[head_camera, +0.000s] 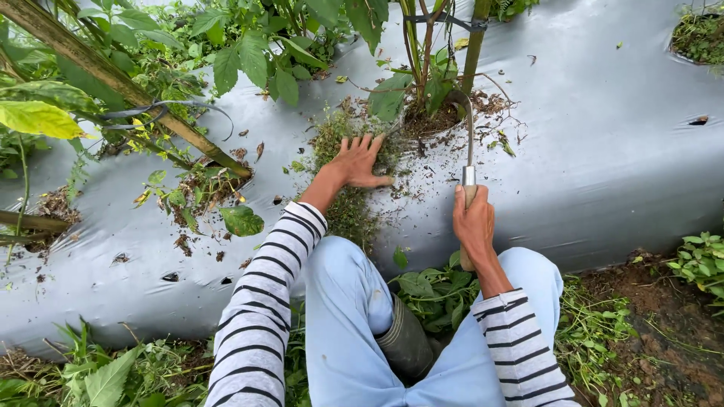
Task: The person squats beside a row of tomato plants and uses a sickle to cut weeds growing around the base of the plants. They pull the cut weeds away by hand and continue trimming vegetation near the plastic mulch.
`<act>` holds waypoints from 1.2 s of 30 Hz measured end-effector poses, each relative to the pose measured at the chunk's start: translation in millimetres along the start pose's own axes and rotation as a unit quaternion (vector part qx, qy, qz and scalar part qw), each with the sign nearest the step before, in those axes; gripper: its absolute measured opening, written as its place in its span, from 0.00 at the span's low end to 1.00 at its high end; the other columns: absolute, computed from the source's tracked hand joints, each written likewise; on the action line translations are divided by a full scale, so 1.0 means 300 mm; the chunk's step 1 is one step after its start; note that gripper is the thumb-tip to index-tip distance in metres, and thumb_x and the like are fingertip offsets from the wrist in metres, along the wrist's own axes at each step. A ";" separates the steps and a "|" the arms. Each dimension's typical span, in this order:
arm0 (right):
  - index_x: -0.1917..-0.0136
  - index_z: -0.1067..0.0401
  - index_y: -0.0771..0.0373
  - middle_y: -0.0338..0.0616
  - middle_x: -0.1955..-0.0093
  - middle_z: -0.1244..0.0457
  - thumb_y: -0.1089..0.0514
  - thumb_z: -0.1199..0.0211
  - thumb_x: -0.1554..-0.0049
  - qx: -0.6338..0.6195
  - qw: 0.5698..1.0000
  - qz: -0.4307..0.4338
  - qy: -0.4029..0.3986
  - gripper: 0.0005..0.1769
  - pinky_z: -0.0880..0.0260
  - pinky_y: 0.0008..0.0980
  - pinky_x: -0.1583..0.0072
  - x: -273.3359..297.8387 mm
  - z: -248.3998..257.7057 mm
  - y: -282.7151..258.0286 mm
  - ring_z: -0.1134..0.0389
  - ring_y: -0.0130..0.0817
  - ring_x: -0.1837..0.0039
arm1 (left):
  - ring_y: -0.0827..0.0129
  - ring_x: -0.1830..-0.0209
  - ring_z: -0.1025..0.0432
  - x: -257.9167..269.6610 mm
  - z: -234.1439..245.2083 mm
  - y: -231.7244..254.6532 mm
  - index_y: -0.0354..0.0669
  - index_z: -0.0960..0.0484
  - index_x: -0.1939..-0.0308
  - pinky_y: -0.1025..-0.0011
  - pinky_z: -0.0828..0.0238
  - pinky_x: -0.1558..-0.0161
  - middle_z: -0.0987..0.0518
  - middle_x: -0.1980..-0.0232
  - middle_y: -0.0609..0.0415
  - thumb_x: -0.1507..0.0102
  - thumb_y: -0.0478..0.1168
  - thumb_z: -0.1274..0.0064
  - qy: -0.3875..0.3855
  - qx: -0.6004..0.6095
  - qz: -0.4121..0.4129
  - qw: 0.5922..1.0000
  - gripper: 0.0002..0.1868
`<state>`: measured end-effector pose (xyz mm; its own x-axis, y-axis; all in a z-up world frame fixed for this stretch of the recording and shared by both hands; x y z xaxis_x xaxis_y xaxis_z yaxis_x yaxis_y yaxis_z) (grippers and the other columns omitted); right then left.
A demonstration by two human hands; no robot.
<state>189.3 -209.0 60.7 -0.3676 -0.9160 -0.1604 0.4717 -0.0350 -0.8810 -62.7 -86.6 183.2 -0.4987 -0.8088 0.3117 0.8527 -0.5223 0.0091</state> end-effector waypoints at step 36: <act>0.53 0.39 0.66 0.46 0.73 0.45 0.54 0.54 0.27 -0.234 0.969 -0.073 0.026 0.15 0.38 0.34 0.77 0.196 0.090 -0.069 0.42 0.33 0.79 | 0.40 0.35 0.30 0.213 -0.236 0.249 0.41 0.27 0.32 0.24 0.59 0.29 0.27 0.34 0.37 0.48 0.47 0.26 0.251 0.197 0.176 0.931 0.42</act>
Point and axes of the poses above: each hand's wrist, its own x-axis away from the middle knuckle, its own z-axis out of the back of the hand, y = z × x, the point moved 1 cm from there along -x, towards the middle knuckle
